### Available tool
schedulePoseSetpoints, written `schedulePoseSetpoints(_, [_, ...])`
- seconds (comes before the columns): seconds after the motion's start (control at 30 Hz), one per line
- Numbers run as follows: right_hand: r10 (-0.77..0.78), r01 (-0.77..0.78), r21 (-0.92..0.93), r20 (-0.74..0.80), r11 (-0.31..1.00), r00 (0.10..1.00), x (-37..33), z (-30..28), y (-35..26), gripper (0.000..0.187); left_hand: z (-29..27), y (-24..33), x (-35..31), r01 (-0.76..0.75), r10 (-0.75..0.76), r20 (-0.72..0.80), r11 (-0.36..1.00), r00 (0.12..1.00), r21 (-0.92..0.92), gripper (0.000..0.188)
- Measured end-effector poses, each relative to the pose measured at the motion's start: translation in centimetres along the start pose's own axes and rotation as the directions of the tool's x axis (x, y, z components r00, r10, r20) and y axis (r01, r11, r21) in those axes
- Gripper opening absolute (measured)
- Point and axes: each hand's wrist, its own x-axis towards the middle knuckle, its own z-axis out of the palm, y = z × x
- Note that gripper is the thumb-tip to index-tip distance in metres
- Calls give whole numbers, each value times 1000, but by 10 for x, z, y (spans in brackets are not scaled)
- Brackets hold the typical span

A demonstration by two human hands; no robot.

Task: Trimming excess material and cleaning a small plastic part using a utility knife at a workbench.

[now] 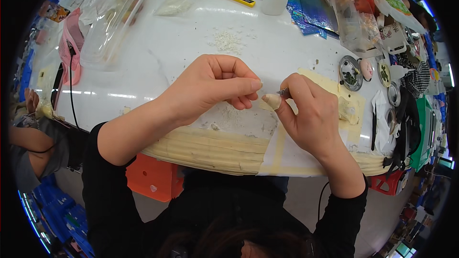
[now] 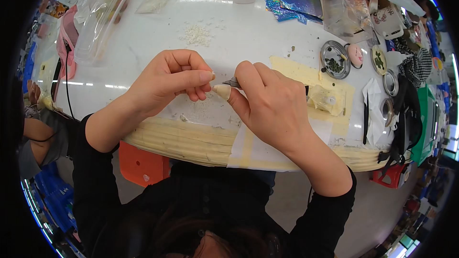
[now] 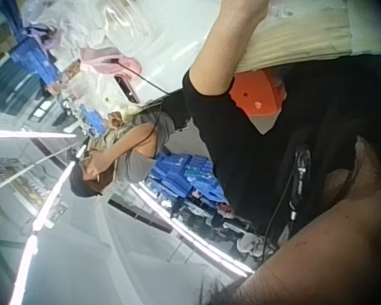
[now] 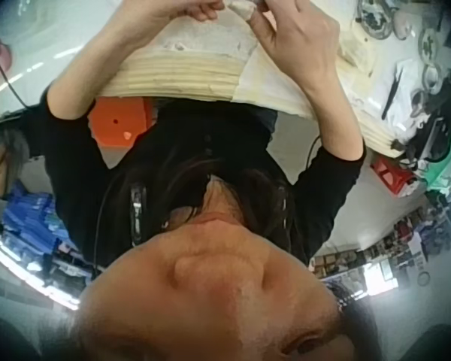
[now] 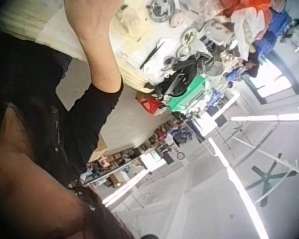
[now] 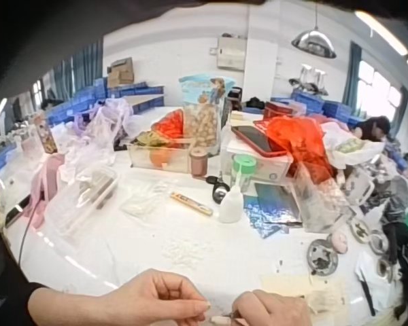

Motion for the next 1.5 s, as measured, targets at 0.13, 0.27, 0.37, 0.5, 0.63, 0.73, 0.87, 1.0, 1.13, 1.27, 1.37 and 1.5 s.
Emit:
schedulePoseSetpoints(0.13, [23, -20, 116, -27, 993, 999, 0, 0, 0, 18, -1, 0, 0, 21, -21, -1, 1000, 1000, -22, 14])
schedulePoseSetpoints(0.27, [41, -16, 293, -80, 956, 996, 4, -5, -4, 31, -2, -1, 0, 38, -38, 27, 999, 999, -6, 14])
schedulePoseSetpoints(0.37, [12, 25, 346, -102, 938, 995, 5, -6, -5, 41, -1, 0, 0, 49, -49, 54, 999, 997, 3, 15])
schedulePoseSetpoints(0.5, [-17, 58, 342, -120, 938, 993, 4, -1, -5, 41, 1, -1, 0, 33, -32, 70, 999, 997, -14, 17])
schedulePoseSetpoints(0.63, [-47, 98, 313, -165, 945, 985, 6, 1, -3, 39, 1, -4, 1, 56, -49, 86, 995, 995, -85, 16])
schedulePoseSetpoints(0.73, [-79, 133, 250, -215, 959, 973, 5, 2, -4, 35, 1, -6, 1, 84, -71, 99, 987, 993, -138, 15])
schedulePoseSetpoints(0.87, [-132, 190, 156, -319, 969, 938, 4, 8, -5, 35, 1, -13, 2, 53, -37, 85, 980, 996, -192, 14])
schedulePoseSetpoints(1.0, [-202, 221, 11, -358, 975, 911, 6, 8, -1, 36, 10, -18, -3, -102, 101, -17, 986, 995, -128, 15])
schedulePoseSetpoints(1.13, [-223, 221, -47, -355, 974, 908, 4, 12, 0, 38, 13, -21, -9, -176, 174, -46, 983, 984, -57, 20])
schedulePoseSetpoints(1.27, [-177, 201, 44, -315, 979, 932, 4, 15, -3, 48, 14, -23, -7, -313, 314, -116, 949, 942, 25, 18])
schedulePoseSetpoints(1.37, [-128, 173, 158, -262, 972, 957, 2, 11, -8, 55, 8, -18, -4, -357, 379, -103, 916, 920, 183, 15])
schedulePoseSetpoints(1.5, [-58, 122, 319, -202, 940, 978, 1, 6, -11, 57, 3, -16, -3, -397, 427, -49, 873, 903, 282, 13])
